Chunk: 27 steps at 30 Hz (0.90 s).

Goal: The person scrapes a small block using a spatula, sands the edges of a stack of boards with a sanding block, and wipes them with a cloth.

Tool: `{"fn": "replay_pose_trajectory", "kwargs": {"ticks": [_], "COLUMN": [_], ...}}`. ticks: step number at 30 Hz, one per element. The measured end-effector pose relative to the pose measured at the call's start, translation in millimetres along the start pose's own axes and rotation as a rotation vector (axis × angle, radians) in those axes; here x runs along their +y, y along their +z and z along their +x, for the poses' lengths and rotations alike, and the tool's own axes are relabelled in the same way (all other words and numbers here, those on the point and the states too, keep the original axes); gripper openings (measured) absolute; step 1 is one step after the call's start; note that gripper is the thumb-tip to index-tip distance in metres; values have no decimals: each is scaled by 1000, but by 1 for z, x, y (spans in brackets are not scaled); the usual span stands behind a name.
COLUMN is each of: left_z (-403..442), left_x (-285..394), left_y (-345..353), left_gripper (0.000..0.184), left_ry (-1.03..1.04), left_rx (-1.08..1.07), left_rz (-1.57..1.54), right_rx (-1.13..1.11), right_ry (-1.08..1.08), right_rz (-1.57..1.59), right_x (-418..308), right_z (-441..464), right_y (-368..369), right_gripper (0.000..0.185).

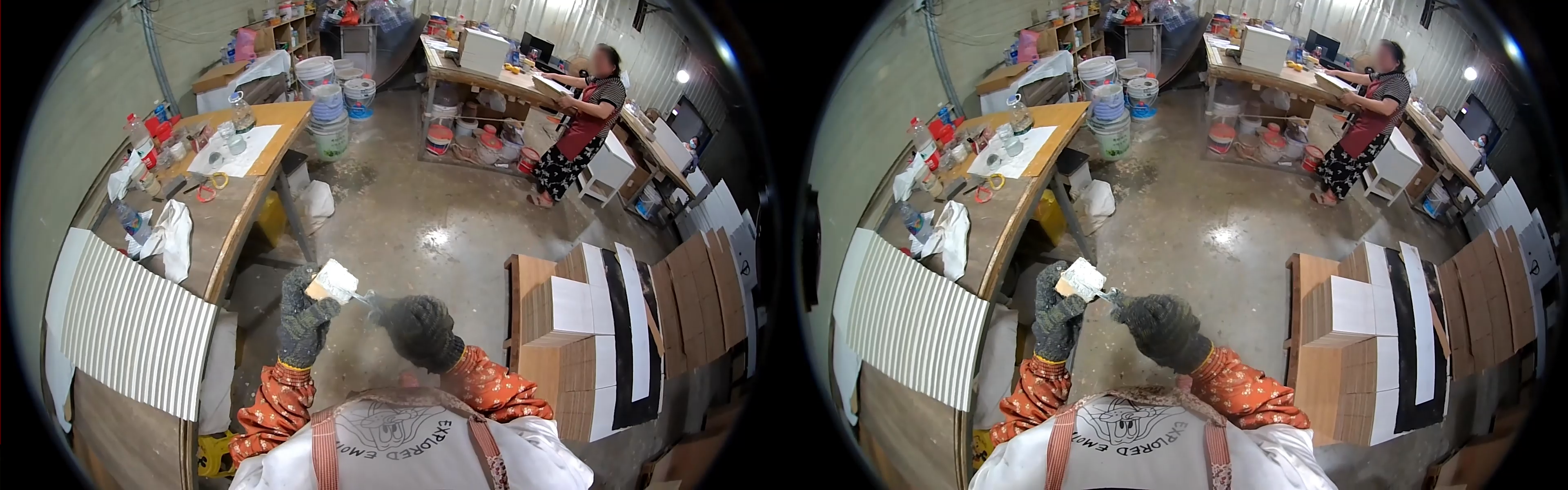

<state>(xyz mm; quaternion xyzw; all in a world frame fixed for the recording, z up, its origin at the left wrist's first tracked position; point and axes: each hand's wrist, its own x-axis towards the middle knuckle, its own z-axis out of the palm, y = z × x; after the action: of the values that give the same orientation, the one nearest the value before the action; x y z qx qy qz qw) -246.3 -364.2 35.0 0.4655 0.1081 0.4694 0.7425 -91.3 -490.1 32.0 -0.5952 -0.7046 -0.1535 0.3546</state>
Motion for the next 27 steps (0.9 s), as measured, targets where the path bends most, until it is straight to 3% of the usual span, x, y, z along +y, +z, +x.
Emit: {"fn": "replay_pose_trajectory", "kwargs": {"ticks": [4,11,13,17,20,22,26,27], "left_z": [6,10,11,14,19,21,23,22], "left_x": [-12,-19,-19,-23,-20,-16,-27,-29], "left_y": [4,9,10,8,9,14,17,19], "left_gripper": [52,49,50,54,56,62,62,61], "left_ry": [4,-29,-53,-49,-75,-163,-270,-317], "left_rx": [-30,14,53,64,59,2,-40,-37], "left_rz": [-11,7,-18,-103,-117,-226,-202,-234], "right_rx": [114,61,-83,-19,-83,-71,-24,-49], "right_ry": [-9,-59,1,-40,24,196,140,407], "right_rz": [-104,-5,-87,-145,32,201,171,590], "right_x": [3,19,20,18,25,28,45,46], "right_z": [5,0,-5,2,2,7,9,11], "right_y": [-8,-1,2,-10,-14,-23,-30,-32], "right_gripper": [25,23,23,25,21,16,14,15]}}
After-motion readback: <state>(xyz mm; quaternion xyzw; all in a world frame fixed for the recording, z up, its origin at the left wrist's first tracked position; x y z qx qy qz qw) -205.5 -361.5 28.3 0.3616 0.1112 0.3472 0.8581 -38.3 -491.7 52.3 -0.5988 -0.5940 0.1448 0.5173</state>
